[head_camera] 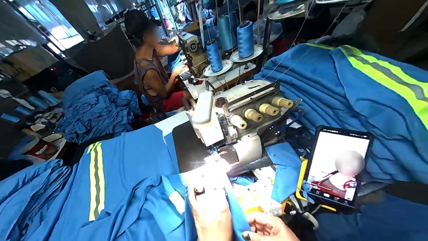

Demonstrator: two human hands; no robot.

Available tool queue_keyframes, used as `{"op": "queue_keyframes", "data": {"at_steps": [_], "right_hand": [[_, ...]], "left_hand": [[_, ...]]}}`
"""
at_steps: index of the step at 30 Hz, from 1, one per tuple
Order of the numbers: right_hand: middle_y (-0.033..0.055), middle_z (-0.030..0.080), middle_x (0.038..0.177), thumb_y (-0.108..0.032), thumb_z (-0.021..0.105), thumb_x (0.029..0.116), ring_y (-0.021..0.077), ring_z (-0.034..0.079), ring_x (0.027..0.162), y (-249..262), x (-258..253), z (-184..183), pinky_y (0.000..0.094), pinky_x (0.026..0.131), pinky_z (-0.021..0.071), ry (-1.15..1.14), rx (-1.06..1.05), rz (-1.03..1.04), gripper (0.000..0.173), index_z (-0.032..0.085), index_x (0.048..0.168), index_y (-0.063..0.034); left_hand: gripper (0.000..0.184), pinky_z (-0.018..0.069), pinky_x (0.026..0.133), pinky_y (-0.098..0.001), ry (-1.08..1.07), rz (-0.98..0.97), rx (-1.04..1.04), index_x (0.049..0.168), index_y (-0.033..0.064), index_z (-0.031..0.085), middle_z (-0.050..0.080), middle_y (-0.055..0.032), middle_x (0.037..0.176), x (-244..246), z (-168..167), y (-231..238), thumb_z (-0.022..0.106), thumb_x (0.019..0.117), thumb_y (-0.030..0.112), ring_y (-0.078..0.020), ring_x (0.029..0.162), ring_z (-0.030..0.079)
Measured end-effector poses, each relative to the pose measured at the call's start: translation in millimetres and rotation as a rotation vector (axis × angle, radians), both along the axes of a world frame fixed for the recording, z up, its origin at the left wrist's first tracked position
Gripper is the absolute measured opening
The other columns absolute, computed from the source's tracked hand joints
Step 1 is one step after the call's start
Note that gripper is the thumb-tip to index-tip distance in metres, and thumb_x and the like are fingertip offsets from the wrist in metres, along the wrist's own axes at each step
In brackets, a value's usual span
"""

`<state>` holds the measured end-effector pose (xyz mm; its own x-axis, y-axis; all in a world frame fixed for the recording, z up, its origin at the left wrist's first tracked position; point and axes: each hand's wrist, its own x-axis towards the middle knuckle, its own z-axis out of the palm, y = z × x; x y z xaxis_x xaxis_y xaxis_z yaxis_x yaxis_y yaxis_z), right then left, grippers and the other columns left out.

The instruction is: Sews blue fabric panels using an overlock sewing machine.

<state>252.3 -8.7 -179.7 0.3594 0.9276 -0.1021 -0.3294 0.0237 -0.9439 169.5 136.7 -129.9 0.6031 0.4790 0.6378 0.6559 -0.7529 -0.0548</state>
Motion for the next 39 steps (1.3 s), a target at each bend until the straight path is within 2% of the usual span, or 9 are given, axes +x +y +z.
{"op": "queue_keyframes", "data": {"at_steps": [4,9,11,14,16,22,26,32,39], "right_hand": [[-0.0020,0.073,0.088,0.003,0.065,0.0925,0.0079,0.070,0.075,-2.3,0.8,4.7,0.0298,0.071,0.0616,-0.014,0.028,-0.016,0.014,0.067,0.106,-0.0012],[-0.0005,0.074,0.090,0.005,0.061,0.0945,0.0100,0.072,0.075,-2.3,3.0,9.3,0.0319,0.071,0.0625,-0.010,0.043,-0.071,0.020,0.065,0.114,0.0017],[-0.0009,0.073,0.089,0.006,0.062,0.0935,0.0106,0.072,0.074,2.2,3.2,16.5,0.0317,0.070,0.0627,-0.015,0.040,-0.106,0.030,0.059,0.123,0.0016],[0.0037,0.072,0.096,0.011,0.063,0.0902,0.0144,0.072,0.072,23.4,7.9,24.3,0.0323,0.064,0.0638,-0.059,0.114,-0.188,0.050,0.047,0.136,0.0012],[0.0041,0.073,0.094,0.011,0.063,0.0894,0.0140,0.071,0.067,42.6,13.1,26.8,0.0305,0.061,0.0638,-0.136,0.201,-0.250,0.055,0.048,0.140,-0.0018],[0.0007,0.076,0.098,-0.004,0.059,0.0988,0.0044,0.070,0.071,86.3,33.8,20.7,0.0203,0.062,0.0615,-0.495,0.287,-0.354,0.023,0.074,0.115,-0.0053],[0.0014,0.075,0.091,-0.005,0.059,0.1001,0.0077,0.071,0.069,97.5,30.8,14.5,0.0231,0.060,0.0626,-0.454,0.313,-0.374,0.021,0.074,0.114,-0.0057],[-0.0015,0.076,0.101,-0.008,0.059,0.1007,0.0024,0.069,0.070,98.2,28.9,2.2,0.0195,0.064,0.0609,-0.614,0.321,-0.436,0.025,0.075,0.119,-0.0124],[-0.0016,0.073,0.083,-0.011,0.056,0.0997,0.0021,0.066,0.063,86.5,31.6,32.5,0.0198,0.059,0.0584,-0.562,0.185,-0.309,0.023,0.076,0.113,-0.0116]], "left_hand": [[0.036,0.0516,0.092,-0.0503,0.012,-0.009,-0.037,0.121,0.0132,0.077,0.076,-0.0112,0.112,10.7,-0.2,2.2,0.050,0.0977,0.010,-0.0262,0.096,0.073],[0.025,0.0557,0.091,-0.0424,-0.141,-0.048,-0.150,0.098,0.0014,0.077,0.076,-0.0127,0.097,9.5,1.9,6.5,0.054,0.0943,0.010,-0.0282,0.095,0.073],[0.026,0.0564,0.090,-0.0459,-0.093,-0.039,-0.190,0.105,-0.0006,0.076,0.076,-0.0138,0.103,6.5,8.5,16.7,0.055,0.0961,0.014,-0.0299,0.099,0.073],[0.031,0.0379,0.115,-0.0584,-0.078,-0.123,-0.377,0.120,0.0016,0.072,0.073,-0.0114,0.121,8.7,21.9,45.5,0.053,0.1007,0.017,-0.0281,0.120,0.067],[0.031,0.0374,0.116,-0.0557,-0.058,-0.158,-0.457,0.122,0.0031,0.069,0.072,-0.0105,0.121,15.1,30.0,68.3,0.052,0.1021,0.020,-0.0265,0.122,0.065],[0.040,0.0293,0.123,-0.0478,0.160,-0.066,-0.607,0.141,0.0008,0.056,0.060,-0.0139,0.143,44.9,47.9,121.9,0.047,0.1075,0.021,-0.0261,0.136,0.055],[0.031,0.0406,0.114,-0.0551,0.059,-0.095,-0.534,0.129,0.0022,0.064,0.067,-0.0162,0.130,57.1,40.1,159.5,0.051,0.1060,0.018,-0.0320,0.125,0.062],[0.038,0.0481,0.100,-0.0631,-0.049,0.192,-0.650,0.137,0.0037,0.061,0.066,-0.0231,0.129,56.5,46.3,178.5,0.049,0.1081,0.026,-0.0435,0.118,0.064],[0.026,0.0505,0.098,-0.0557,-0.654,0.143,-0.370,0.114,-0.0096,0.069,0.068,-0.0285,0.114,-49.7,37.1,143.2,0.062,0.0995,0.012,-0.0411,0.109,0.066]]}}
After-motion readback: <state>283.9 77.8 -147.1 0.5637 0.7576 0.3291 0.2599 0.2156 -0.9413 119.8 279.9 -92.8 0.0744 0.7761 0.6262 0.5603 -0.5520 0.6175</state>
